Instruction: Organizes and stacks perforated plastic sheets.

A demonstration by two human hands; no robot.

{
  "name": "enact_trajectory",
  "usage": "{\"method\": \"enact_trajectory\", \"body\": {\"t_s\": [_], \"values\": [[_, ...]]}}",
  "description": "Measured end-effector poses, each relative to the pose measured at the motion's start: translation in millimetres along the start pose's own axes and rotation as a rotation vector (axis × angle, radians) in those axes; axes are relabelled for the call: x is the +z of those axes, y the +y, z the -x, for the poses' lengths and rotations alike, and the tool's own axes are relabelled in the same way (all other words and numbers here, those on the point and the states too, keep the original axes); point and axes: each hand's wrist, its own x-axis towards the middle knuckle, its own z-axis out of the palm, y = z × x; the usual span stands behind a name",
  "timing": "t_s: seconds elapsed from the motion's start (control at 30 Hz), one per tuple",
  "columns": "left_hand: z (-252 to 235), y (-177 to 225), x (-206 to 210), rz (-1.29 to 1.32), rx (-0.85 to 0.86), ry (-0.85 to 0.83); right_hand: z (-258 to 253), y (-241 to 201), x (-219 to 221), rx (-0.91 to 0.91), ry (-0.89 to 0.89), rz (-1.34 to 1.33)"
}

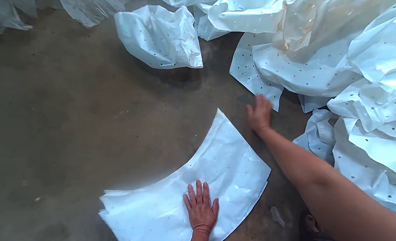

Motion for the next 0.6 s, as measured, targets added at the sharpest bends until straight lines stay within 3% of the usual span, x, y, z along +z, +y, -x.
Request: {"method": "enact_trajectory", "body": {"t_s": [0.13,0.2,0.3,0.37,0.47,0.6], "values": [[0.5,0.1,-1.4,0.007,-0.006,-0.003,-37.0,31.3,-47.1,0.670,0.196,-0.347],[-0.9,0.8,-3.0,0.017,-0.009,-0.008,-41.4,43.2,-44.6,0.808,0.139,-0.554],[-2.9,0.8,-3.9,0.017,-0.010,-0.009,-35.4,32.4,-50.2,0.847,0.004,-0.691],[-3.7,0.4,-4.1,0.024,-0.013,-0.015,-27.7,4.3,-61.3,0.833,-0.034,-0.798],[-5.3,-1.6,-5.1,0.099,-0.029,-0.006,-6.8,-51.1,-89.5,0.682,-0.226,-1.215],[-29.3,-3.8,-44.1,0.423,-0.131,-0.083,35.8,-128.9,-144.9,0.153,-0.512,-1.201]]}}
